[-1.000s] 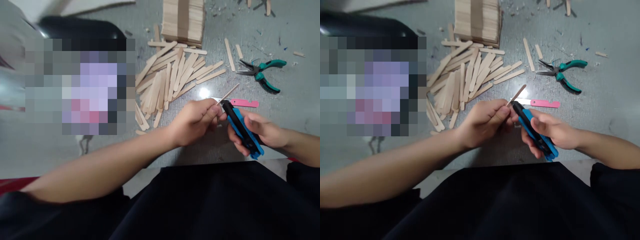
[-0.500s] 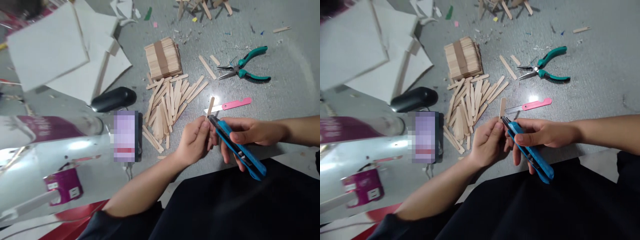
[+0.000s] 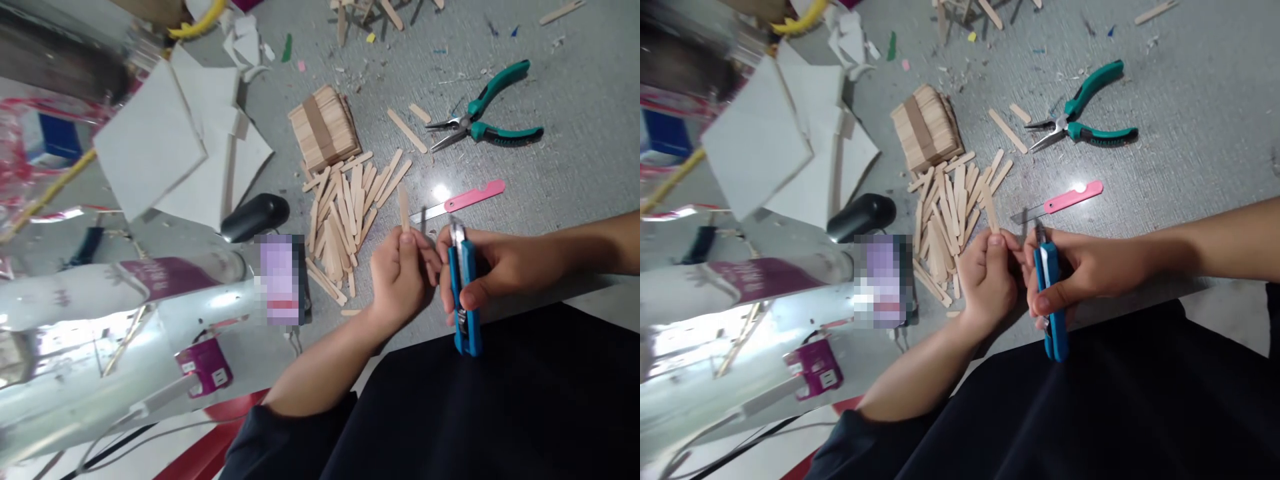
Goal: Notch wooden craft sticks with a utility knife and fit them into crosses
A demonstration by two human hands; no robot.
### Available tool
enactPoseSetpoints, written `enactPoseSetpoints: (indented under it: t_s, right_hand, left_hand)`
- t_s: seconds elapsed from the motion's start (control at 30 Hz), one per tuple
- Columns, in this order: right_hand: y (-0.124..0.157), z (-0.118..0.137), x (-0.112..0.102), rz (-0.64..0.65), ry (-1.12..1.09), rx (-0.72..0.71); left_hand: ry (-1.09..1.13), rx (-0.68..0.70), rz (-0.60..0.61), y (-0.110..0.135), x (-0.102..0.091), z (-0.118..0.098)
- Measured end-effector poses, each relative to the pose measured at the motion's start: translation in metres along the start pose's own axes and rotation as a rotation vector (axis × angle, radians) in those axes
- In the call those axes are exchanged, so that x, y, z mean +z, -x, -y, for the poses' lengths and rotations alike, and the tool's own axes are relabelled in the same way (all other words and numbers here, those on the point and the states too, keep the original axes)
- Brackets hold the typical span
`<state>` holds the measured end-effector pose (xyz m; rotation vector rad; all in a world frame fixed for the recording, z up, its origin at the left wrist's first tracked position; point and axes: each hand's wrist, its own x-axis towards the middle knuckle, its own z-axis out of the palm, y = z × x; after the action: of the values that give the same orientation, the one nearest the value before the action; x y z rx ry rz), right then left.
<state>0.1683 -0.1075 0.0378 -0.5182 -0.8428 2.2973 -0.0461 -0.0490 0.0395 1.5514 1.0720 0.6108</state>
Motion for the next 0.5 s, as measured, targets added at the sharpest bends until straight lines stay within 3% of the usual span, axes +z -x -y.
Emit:
enactPoseSetpoints:
  t_s: [0.1,0.27,0.4,0.5]
  right_hand:
    - [0.001,0.000,0.001,-0.006,-0.021,0.010]
    - [0.004,-0.001,0.006,-0.009,-0.020,0.010]
    - [0.005,0.002,0.005,-0.079,0.155,-0.050]
    - [0.005,0.017,0.001,-0.150,0.462,-0.196]
  left_hand:
    - [0.121,-0.062,0.016,-0.001,0.003,0.000]
    - [0.162,-0.026,0.017,-0.001,0.006,-0.002]
    - [0.217,-0.012,0.077,0.000,0.006,-0.005]
    - [0.235,0.002,0.145,-0.003,-0.001,-0.004]
